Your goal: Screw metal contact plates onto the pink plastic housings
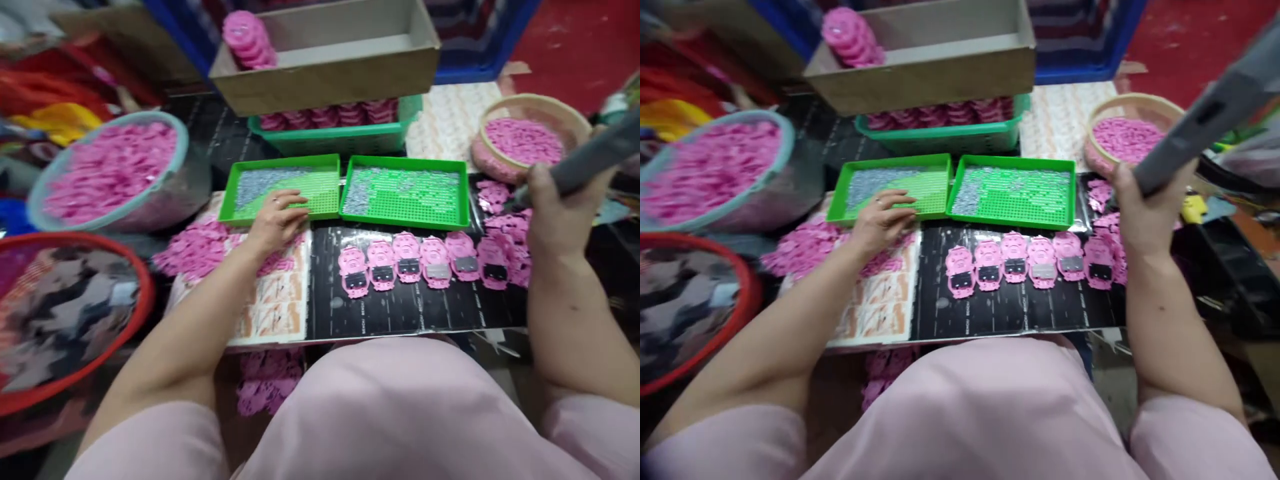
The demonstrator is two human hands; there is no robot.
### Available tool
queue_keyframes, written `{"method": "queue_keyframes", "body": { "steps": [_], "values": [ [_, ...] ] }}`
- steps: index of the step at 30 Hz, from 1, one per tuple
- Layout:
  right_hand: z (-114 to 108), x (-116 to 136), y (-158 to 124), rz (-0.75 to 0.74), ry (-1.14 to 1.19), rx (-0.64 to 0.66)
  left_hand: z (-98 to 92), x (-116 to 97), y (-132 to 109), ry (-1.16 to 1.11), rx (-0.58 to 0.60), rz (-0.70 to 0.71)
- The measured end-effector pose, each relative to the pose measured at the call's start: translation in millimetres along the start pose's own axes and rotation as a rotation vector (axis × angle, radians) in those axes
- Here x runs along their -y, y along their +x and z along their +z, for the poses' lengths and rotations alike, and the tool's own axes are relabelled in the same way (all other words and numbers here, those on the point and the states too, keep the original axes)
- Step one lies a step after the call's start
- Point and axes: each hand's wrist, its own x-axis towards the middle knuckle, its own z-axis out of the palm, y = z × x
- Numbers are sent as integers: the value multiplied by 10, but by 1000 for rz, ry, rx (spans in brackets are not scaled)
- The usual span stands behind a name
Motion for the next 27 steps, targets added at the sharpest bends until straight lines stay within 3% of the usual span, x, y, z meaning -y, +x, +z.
{"method": "queue_keyframes", "body": {
  "steps": [3,5,7,9,10,11,13,16,21,27],
  "values": [
    [-30,174,-56,4,-32,32,9,0,68,26,-4,-8],
    [-131,343,-216,-29,-64,71,-21,-116,80,77,-27,-23],
    [-267,493,-451,-127,-153,57,-36,-355,67,144,-51,-29],
    [-387,580,-702,-209,-228,67,2,-702,51,104,-13,60],
    [-427,596,-815,-252,-269,162,44,-899,50,48,49,131],
    [-452,595,-913,-275,-360,363,98,-1100,56,-3,119,191],
    [-460,557,-1060,-335,-453,614,232,-1470,102,-38,335,293],
    [-407,472,-1188,-419,-660,827,425,-1813,229,-39,523,360],
    [-328,441,-1305,-548,-719,890,447,-1865,254,19,610,351],
    [-185,646,-1448,-655,-629,938,185,-1833,-162,15,628,250]
  ]
}}
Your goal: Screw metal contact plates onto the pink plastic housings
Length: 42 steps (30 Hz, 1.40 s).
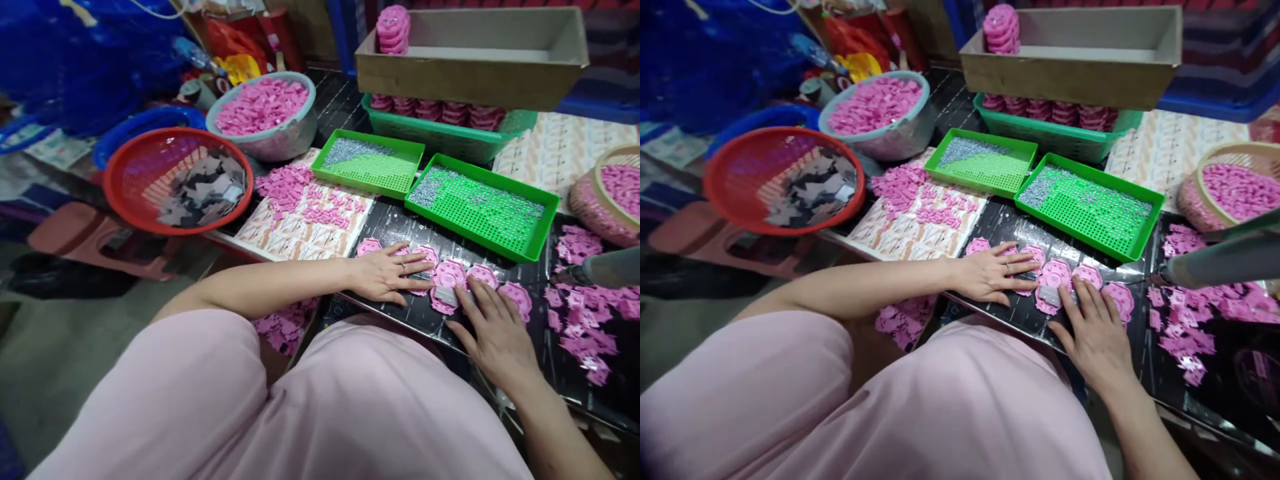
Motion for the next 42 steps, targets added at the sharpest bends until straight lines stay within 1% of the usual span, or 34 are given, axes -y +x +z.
{"method": "queue_keyframes", "body": {
  "steps": [6,10,12,15,18,20,22,24,27,29,31,33,35,37,39,42],
  "values": [
    [36,285,274,-133,60,-61,75,30,-489,-68,-26,-72],
    [40,373,399,-167,107,-76,120,65,-669,-72,-40,-82],
    [28,364,434,-184,167,-85,118,60,-708,-71,-42,-77],
    [-4,300,468,-165,257,-144,82,8,-758,-64,-64,-92],
    [-56,207,504,-102,271,-191,58,-73,-855,-36,-114,-200],
    [-111,141,555,-67,276,-197,76,-112,-939,-22,-111,-293],
    [-186,78,662,-43,274,-204,113,-121,-1011,-18,-108,-324],
    [-267,27,855,-41,243,-214,140,-97,-1049,-19,-142,-291],
    [-326,-13,1320,-58,171,-223,109,-7,-1038,-24,-260,-273],
    [-281,-14,1697,-60,120,-214,46,93,-1001,-24,-352,-293],
    [-173,-3,2052,-44,63,-146,-25,220,-955,-18,-414,-315],
    [-44,10,2329,1,8,-44,-86,362,-910,-14,-428,-370],
    [54,12,2506,25,0,42,-137,497,-865,-5,-399,-457],
    [87,-3,2602,29,15,73,-184,612,-812,-2,-362,-544],
    [51,-29,2655,31,31,77,-231,702,-741,-12,-330,-609],
    [-79,-61,2723,68,46,124,-287,802,-585,-20,-275,-650]
  ]
}}
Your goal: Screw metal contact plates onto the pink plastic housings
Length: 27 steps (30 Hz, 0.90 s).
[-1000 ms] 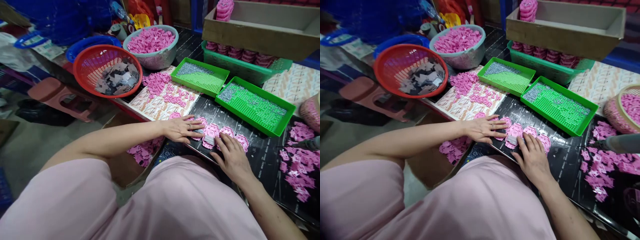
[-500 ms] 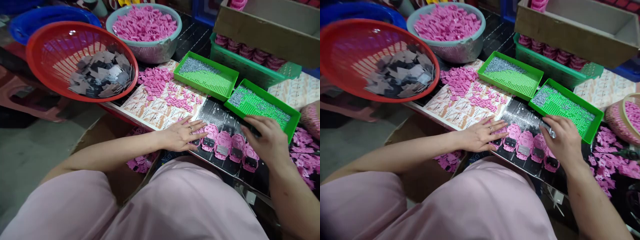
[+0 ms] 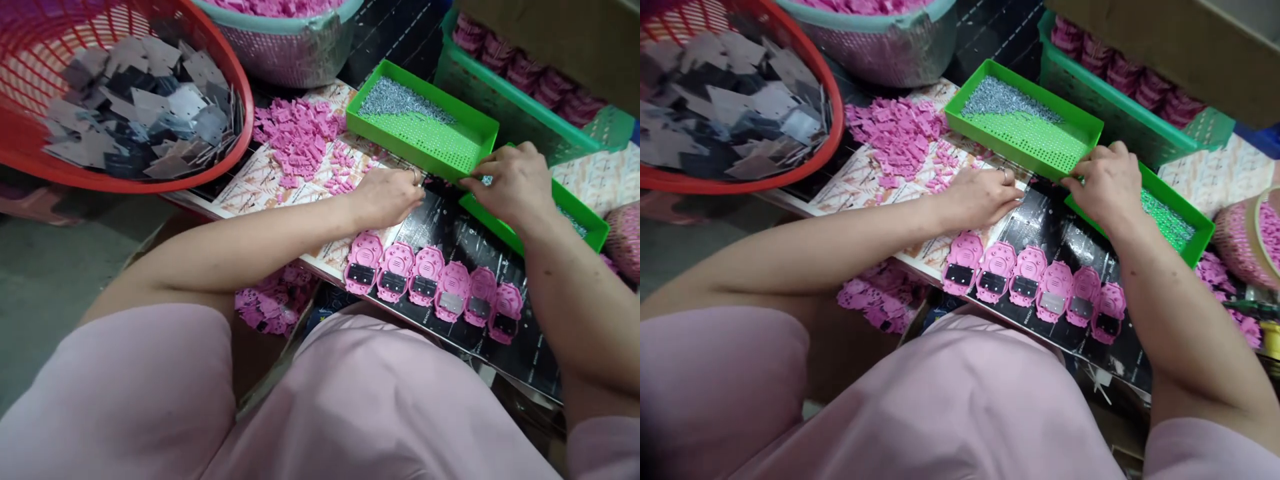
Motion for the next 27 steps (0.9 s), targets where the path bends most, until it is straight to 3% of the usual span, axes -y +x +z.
{"method": "queue_keyframes", "body": {
  "steps": [5,11,15,19,22,27],
  "values": [
    [-178,10,77,87,24,63,85,-107,336,35,23,2],
    [-158,3,104,113,108,23,220,-180,685,80,8,5],
    [-177,34,102,118,136,28,290,-168,791,78,34,-12],
    [-136,33,94,124,127,48,302,-108,721,61,-15,-47],
    [0,-12,77,80,152,-7,261,-61,567,63,-17,-71],
    [266,-69,27,5,170,-93,173,-74,240,92,58,-40]
  ]
}}
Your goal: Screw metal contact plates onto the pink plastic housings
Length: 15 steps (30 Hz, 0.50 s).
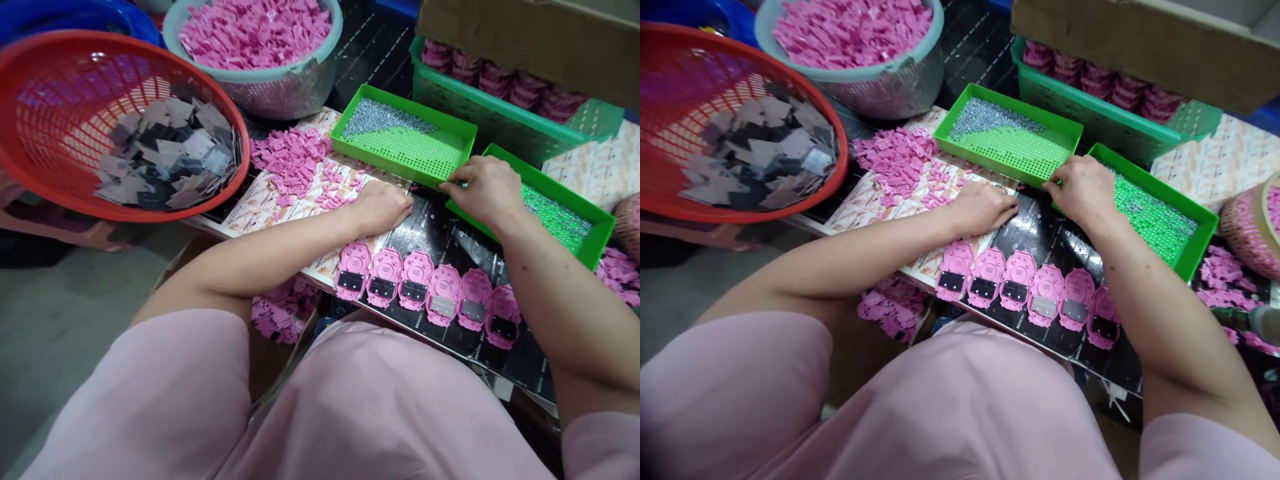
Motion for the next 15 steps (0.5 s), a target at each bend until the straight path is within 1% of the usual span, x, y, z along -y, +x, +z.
{"method": "queue_keyframes", "body": {
  "steps": [2,4,6,8,10,12,13,15],
  "values": [
    [50,-14,-29,-69,-48,-43,-29,12,-130,-1,23,-4],
    [53,-7,-59,-131,-111,-91,-60,80,-268,-13,-11,-15],
    [15,32,-99,-156,-176,-120,-87,224,-432,-37,-99,-51],
    [-41,107,-157,-173,-222,-133,-98,421,-634,-71,-189,-98],
    [-73,212,-232,-229,-201,-130,-81,611,-858,-96,-224,-113],
    [-45,323,-304,-298,-97,-81,-35,736,-1062,-107,-199,-98],
    [-6,372,-329,-313,-26,-40,-3,764,-1140,-110,-163,-82],
    [106,450,-342,-292,96,41,68,764,-1227,-114,-61,-63]
  ]
}}
